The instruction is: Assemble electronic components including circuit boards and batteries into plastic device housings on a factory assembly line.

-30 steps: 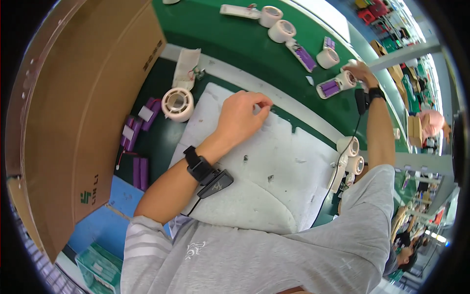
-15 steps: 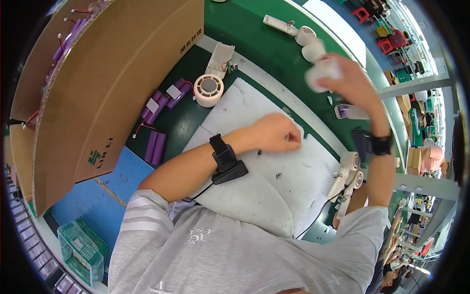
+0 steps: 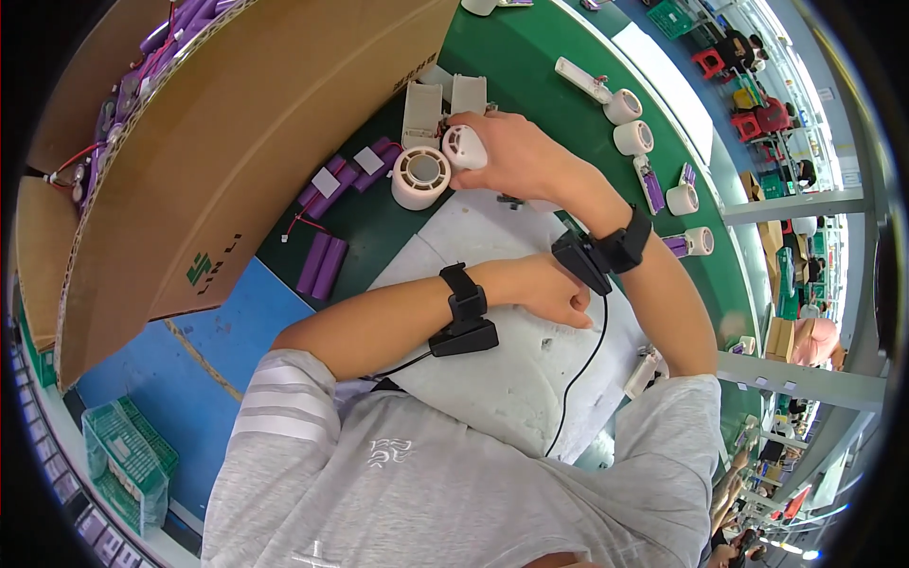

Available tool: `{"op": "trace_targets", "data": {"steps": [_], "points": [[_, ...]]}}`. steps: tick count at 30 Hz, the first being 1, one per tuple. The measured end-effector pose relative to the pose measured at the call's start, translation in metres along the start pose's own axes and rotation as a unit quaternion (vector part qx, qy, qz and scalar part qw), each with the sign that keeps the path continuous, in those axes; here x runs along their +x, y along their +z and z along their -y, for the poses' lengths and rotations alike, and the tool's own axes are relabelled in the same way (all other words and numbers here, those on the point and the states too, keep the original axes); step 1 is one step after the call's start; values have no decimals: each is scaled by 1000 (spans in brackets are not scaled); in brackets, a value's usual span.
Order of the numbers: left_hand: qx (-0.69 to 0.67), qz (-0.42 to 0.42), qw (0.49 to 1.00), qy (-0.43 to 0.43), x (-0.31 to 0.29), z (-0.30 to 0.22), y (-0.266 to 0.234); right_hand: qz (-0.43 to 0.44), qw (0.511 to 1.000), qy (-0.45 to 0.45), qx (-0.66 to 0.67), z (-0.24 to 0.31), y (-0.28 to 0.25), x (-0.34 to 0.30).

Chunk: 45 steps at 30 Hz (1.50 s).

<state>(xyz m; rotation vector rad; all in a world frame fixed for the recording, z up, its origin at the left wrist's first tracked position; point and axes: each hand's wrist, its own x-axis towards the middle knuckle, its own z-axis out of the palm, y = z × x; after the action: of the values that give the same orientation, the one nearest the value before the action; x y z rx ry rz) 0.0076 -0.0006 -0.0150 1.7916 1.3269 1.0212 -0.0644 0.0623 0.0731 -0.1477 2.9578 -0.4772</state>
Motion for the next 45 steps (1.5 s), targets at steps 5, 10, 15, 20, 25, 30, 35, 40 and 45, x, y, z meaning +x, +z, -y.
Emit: {"op": "trace_targets", "data": {"steps": [5, 10, 15, 20, 25, 30, 35, 40, 45], "points": [[0, -27, 999, 18, 1, -2, -1, -116, 990, -64, 40, 6, -22, -37], [37, -34, 998, 25, -3, -10, -10, -109, 992, -63, 19, 6, -30, -70], [-6, -53, 997, 55, -2, -6, -2, -239, 968, -41, 65, 0, -8, -107], [4, -8, 999, 46, -4, -15, -6, -245, 961, 55, 114, -15, -5, -149], [-57, 130, 990, -8, -7, -37, -12, -261, 961, 61, 73, -12, 14, -167], [-66, 207, 976, -8, -21, -69, -13, -255, 964, -3, 71, -18, 35, -145], [-22, 56, 998, 9, -87, -103, -41, -211, 969, -65, 109, -2, 47, -127], [98, -363, 918, -126, -173, -102, -68, -197, 971, -51, 128, 6, 37, -132], [317, -490, 773, -251, -228, -92, -49, -306, 952, 29, 16, -58, -8, -118]]}}
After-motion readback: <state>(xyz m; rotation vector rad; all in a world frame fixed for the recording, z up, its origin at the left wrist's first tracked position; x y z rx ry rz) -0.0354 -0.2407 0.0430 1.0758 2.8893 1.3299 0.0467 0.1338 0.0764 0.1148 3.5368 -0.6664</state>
